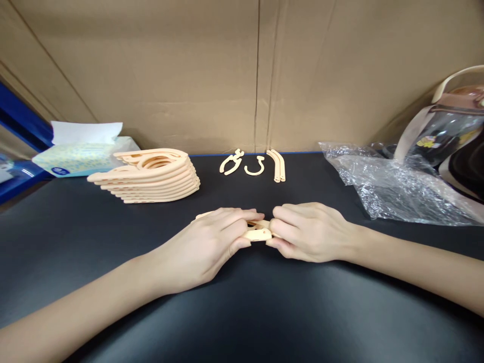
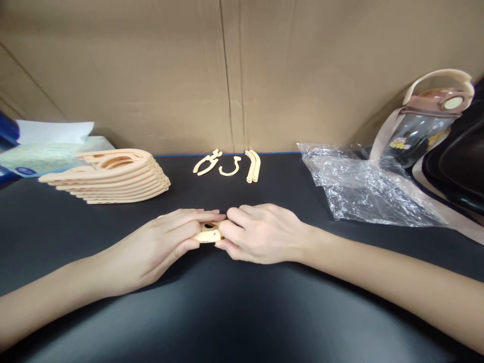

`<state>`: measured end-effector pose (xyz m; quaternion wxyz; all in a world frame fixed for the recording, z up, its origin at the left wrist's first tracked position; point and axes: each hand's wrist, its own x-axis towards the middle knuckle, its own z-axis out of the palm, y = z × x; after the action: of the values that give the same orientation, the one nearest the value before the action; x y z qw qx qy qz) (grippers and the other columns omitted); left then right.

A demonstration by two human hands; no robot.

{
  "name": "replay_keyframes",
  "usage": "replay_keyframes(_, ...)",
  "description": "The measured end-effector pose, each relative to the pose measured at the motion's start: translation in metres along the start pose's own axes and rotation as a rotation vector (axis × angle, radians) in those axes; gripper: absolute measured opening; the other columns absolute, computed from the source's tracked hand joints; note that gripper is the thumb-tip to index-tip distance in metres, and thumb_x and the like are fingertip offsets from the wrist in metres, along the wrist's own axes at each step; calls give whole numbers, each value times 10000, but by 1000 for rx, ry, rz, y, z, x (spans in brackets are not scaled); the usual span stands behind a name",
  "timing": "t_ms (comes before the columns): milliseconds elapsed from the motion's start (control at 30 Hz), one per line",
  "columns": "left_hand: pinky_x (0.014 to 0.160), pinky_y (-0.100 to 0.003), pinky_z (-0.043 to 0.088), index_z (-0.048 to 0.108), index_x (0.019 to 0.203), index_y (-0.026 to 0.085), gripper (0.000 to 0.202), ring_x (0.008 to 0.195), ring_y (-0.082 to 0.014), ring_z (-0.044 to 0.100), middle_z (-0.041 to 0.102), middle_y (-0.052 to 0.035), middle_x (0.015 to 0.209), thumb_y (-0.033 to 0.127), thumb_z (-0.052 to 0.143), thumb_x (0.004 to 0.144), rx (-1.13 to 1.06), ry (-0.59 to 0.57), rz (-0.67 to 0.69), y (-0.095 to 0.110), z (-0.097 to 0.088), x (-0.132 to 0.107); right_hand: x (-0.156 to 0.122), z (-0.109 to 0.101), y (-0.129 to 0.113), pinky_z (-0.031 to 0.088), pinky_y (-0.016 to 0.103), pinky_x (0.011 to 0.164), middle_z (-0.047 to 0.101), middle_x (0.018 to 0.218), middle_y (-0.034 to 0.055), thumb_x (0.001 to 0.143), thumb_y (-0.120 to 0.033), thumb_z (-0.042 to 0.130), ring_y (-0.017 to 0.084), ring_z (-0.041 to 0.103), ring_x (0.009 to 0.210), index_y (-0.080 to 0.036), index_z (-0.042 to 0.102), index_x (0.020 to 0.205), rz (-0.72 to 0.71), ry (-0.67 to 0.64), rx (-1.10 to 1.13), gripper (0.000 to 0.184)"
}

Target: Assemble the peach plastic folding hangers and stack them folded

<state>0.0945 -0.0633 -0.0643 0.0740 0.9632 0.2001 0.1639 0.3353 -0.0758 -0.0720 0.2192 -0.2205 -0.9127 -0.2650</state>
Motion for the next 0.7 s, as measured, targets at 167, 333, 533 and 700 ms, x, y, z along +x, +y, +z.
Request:
replay_keyframes(167,967,-349,504,585,1116,158,275,1187,-220,596,616,-109,1318,251,336,1044,3,-1,-6,0,0,0,2,0,-1,332,257,486,491,577,-21,1015,-238,302,127,415,520,-192,527,678,-4,16,4,407)
replay_keyframes(333,973,-350,497,580,1146,150,281,1183,-216,593,618,-110,1312,246,337,1045,19,15,13,-1,0,0,1,0,-1,324,256,480,494,579,-21,1017,-255,303,127,410,514,-192,526,689,21,10,34,401)
replay_keyframes(533,1031,-336,455,594,1147,165,277,1192,-195,582,622,-89,1320,255,353,1043,37,29,16,0,1,0,0,0,0,305,259,480,498,590,-20,1004,-272,340,124,404,521,-184,533,712,31,8,92,360)
replay_keyframes(700,1077,-406,411,622,1140,219,281,1285,-234,513,553,-72,1408,333,388,1033,63,51,-106,-2,3,-3,-1,1,3,307,258,492,517,638,-11,965,-273,384,120,416,535,-172,546,751,72,-63,209,286)
